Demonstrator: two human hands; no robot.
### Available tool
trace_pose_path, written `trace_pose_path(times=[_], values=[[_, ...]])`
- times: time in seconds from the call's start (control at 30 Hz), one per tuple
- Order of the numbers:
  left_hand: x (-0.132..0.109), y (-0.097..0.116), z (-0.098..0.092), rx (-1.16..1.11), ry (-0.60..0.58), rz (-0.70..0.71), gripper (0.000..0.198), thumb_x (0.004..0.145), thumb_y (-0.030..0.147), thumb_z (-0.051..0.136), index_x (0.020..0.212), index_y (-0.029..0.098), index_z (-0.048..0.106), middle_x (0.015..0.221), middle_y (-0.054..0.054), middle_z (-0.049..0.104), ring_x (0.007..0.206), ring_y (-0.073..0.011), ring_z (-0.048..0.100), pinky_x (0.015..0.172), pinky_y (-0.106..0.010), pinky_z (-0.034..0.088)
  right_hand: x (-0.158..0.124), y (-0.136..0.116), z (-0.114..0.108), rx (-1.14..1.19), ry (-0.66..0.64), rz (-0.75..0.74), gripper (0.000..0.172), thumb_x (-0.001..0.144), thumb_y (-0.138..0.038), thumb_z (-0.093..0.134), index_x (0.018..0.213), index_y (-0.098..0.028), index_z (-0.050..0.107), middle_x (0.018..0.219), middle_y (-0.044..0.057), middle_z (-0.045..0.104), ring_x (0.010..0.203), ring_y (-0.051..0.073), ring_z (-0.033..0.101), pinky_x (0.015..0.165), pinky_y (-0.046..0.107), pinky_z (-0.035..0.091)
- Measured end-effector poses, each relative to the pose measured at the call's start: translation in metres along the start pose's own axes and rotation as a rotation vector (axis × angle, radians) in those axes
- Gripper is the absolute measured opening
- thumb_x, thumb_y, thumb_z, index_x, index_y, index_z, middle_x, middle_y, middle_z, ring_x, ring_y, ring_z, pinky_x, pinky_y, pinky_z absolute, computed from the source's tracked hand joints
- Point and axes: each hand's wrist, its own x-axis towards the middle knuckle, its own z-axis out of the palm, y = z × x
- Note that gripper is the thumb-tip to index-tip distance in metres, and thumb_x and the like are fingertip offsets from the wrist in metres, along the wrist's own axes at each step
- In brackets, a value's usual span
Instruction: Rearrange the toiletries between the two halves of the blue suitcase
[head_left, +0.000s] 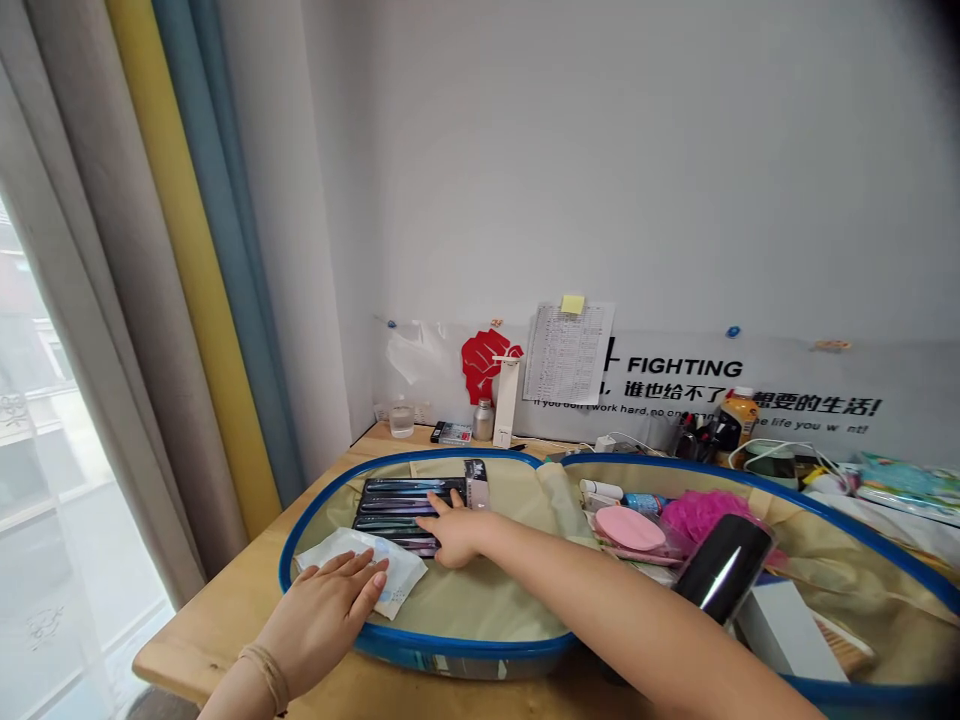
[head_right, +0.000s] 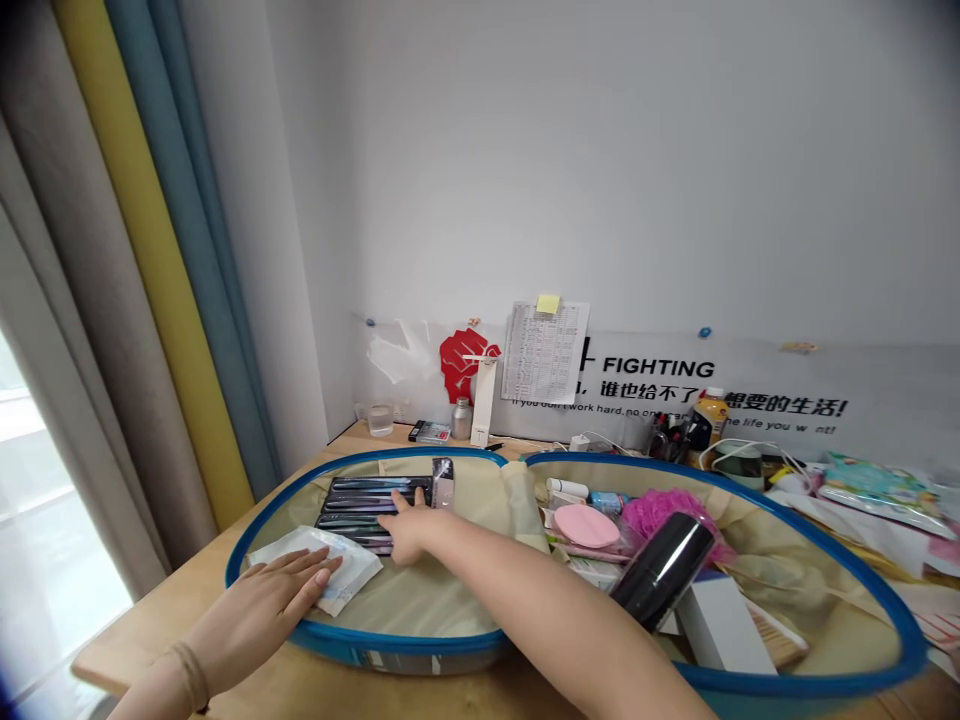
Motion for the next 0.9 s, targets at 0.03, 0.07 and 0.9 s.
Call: trace_pose_path(times=[0.03,0.07,0.9], values=[[0.000,0.000,0.000,0.008,-0.015,-0.003,0.049,0.097,0.056,0.029,0.121,0.037,0.067,0.127,-0.001,0.067,0.122,-0.0262,0.061,0.099,-0.046,0.052,0.000,-0.001,-0.002,0.008,0.007,-0.008,0.084,0.073,-0.022,0.070,0.151,-0.028,0.039,0.164,0.013,0.012,0.147,0.042,0.014,0.107,0.063,0.037],[0.000,0.000,-0.001,0.016,-0.025,-0.005,0.049,0.096,0.057,0.029,0.122,0.037,0.066,0.127,-0.001,0.067,0.123,-0.0267,0.061,0.098,-0.047,0.052,-0.001,-0.001,-0.005,0.017,0.015,-0.018,0.083,0.073,-0.024,0.071,0.150,-0.026,0.040,0.164,0.013,0.013,0.147,0.042,0.013,0.109,0.061,0.036],[-0.050,-0.032,0.069,0.041,0.626,0.166,0.049,0.091,0.030,0.043,0.140,0.038,0.047,0.137,0.000,0.061,0.129,-0.0249,0.053,0.119,-0.045,0.021,-0.213,0.174,-0.043,0.002,0.243,0.349,0.049,0.075,-0.017,0.061,0.124,-0.019,0.069,0.127,0.012,0.066,0.114,0.028,0.064,0.099,0.038,0.048]])
